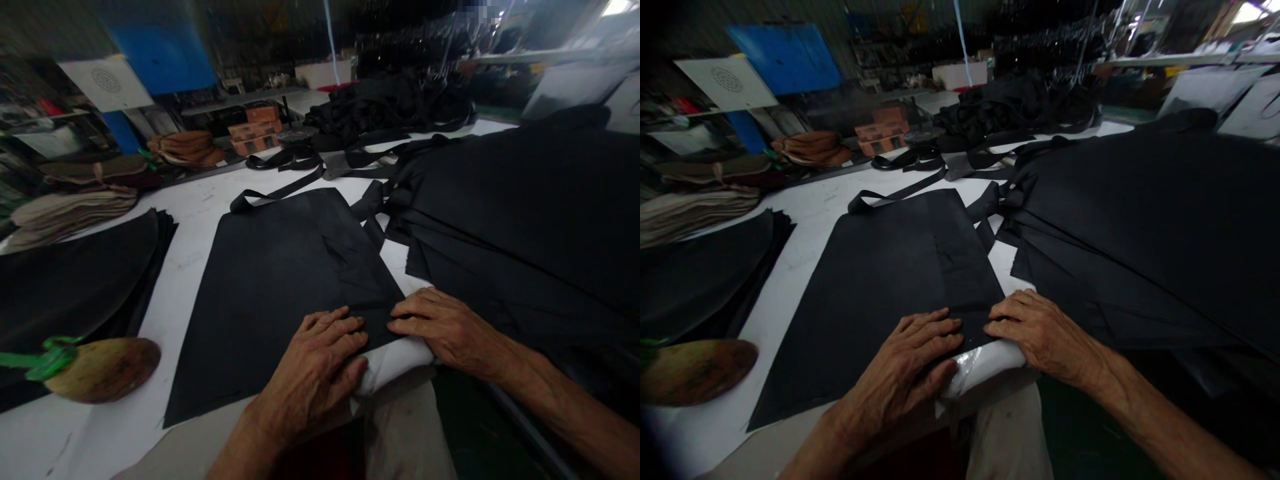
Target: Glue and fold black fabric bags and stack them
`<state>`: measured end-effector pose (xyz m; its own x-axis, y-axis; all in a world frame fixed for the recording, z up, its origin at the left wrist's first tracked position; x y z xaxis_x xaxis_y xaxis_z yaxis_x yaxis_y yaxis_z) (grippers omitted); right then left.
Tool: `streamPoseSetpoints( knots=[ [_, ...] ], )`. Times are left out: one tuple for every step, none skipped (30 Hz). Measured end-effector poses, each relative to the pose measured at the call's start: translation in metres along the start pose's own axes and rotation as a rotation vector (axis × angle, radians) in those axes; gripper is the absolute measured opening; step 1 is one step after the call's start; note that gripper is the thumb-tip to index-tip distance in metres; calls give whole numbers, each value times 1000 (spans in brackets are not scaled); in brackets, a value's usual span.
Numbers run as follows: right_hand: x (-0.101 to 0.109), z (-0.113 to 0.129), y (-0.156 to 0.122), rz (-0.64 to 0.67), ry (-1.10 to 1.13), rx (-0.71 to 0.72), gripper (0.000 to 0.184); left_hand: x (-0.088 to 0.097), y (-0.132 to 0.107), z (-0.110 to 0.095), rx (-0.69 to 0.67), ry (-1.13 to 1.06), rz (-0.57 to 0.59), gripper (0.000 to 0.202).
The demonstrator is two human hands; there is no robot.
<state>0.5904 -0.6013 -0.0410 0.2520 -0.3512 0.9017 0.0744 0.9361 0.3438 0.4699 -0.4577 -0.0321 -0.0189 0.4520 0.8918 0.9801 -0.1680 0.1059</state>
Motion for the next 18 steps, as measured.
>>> streamPoseSetpoints(
  knots=[
    [0, -1, 0, 0, 8, -5, 36, 0, 0, 1, 5, -16, -5, 28],
    [0, -2, 0, -4, 20, -10, 36, 0, 0, 2, 11, -33, -9, 28],
    [0, -2, 0, -10, 34, -14, 35, 0, 0, 3, 17, -51, -17, 27],
    [-1, -3, -1, -18, 50, -15, 35, 0, -1, 4, 22, -71, -27, 26],
    [-1, -3, -2, -25, 66, -15, 35, 1, -1, 4, 29, -92, -40, 25],
    [-1, -4, -3, -33, 80, -14, 35, 1, -2, 5, 31, -115, -59, 23],
    [-1, -4, -4, -44, 93, -15, 36, 1, -3, 5, 33, -141, -80, 22],
    [0, -5, -6, -57, 108, -23, 37, 2, -4, 4, 33, -167, -106, 21],
    [1, -7, -7, -76, 125, -41, 36, 2, -6, 4, 35, -194, -134, 20],
    [3, -10, -8, -97, 146, -71, 34, 3, -7, 4, 34, -219, -159, 20],
    [5, -14, -8, -115, 169, -111, 32, 3, -9, 4, 34, -239, -183, 19],
    [8, -19, -8, -131, 189, -160, 29, 4, -10, 4, 32, -248, -203, 19],
    [12, -24, -6, -155, 199, -200, 27, 5, -11, 3, 23, -243, -215, 19],
    [18, -29, -2, -191, 201, -239, 25, 5, -12, 1, 8, -223, -223, 18],
    [24, -34, 3, -234, 196, -277, 23, 6, -13, -1, -9, -189, -234, 18],
    [31, -38, 10, -274, 188, -310, 21, 8, -15, -4, -25, -148, -251, 18],
    [38, -41, 19, -304, 186, -345, 21, 11, -17, -7, -38, -104, -281, 18],
    [43, -43, 31, -313, 204, -386, 22, 14, -21, -9, -56, -61, -321, 19]
  ],
)
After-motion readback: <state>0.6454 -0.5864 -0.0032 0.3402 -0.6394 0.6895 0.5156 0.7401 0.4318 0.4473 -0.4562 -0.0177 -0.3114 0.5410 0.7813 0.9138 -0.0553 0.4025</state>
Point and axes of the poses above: each hand's wrist, its own y-axis towards the middle knuckle, its own x-axis out of the back of the hand, z = x × y, the point moved 5 cm from there along y, towards the middle knuckle, and after that the axes turned 2 degrees about -x, right-handed, at the moved point
